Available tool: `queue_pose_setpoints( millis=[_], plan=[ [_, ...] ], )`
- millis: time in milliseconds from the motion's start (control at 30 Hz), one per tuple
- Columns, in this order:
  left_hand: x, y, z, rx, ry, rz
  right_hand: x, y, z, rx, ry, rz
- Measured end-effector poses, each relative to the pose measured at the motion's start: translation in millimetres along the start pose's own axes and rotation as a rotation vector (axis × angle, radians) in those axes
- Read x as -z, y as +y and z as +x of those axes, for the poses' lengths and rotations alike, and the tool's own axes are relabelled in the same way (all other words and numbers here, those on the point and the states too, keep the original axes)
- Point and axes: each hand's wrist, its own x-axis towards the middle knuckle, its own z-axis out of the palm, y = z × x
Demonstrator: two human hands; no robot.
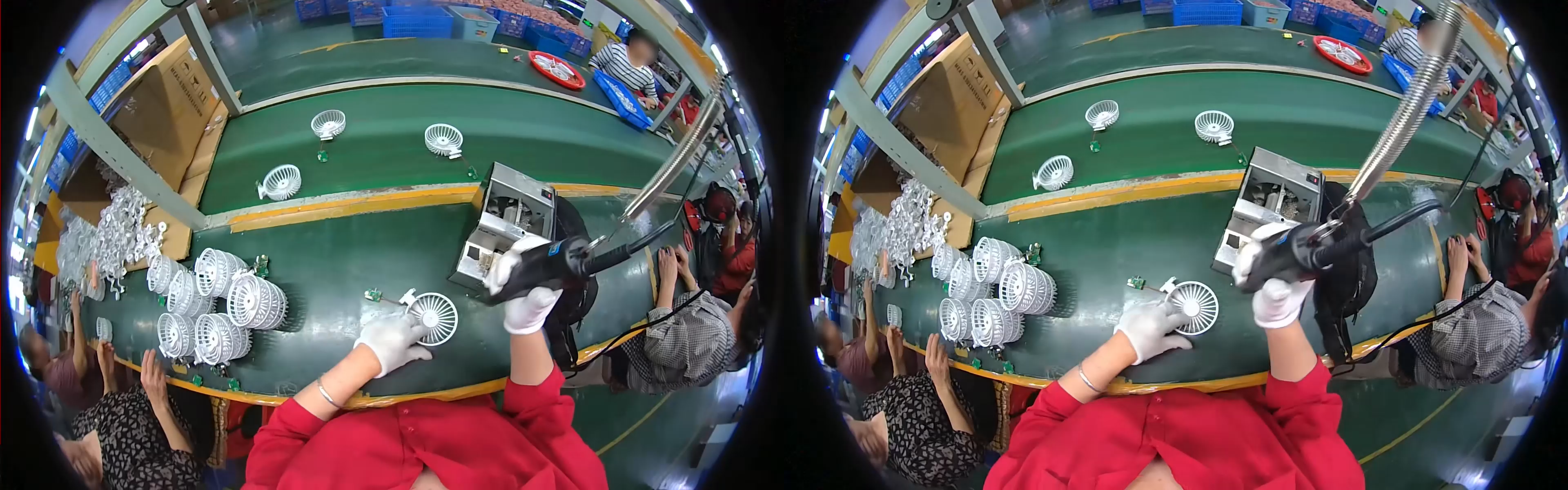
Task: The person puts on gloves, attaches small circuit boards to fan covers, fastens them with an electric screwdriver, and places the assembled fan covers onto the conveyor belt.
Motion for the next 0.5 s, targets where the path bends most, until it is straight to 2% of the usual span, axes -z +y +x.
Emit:
queue_pose_setpoints(
  millis=[100, 300, 500],
  plan=[
    [-13, -4, 1, -0.031, 0.023, 0.05, -9, 14, -16, -0.153, 0.003, 0.161],
    [-12, -5, 1, -0.009, 0.021, 0.011, -1, 54, -24, -0.196, -0.087, 0.17],
    [-13, -5, 2, 0.017, 0.001, -0.005, 0, 61, -25, -0.34, -0.184, 0.209]
  ],
)
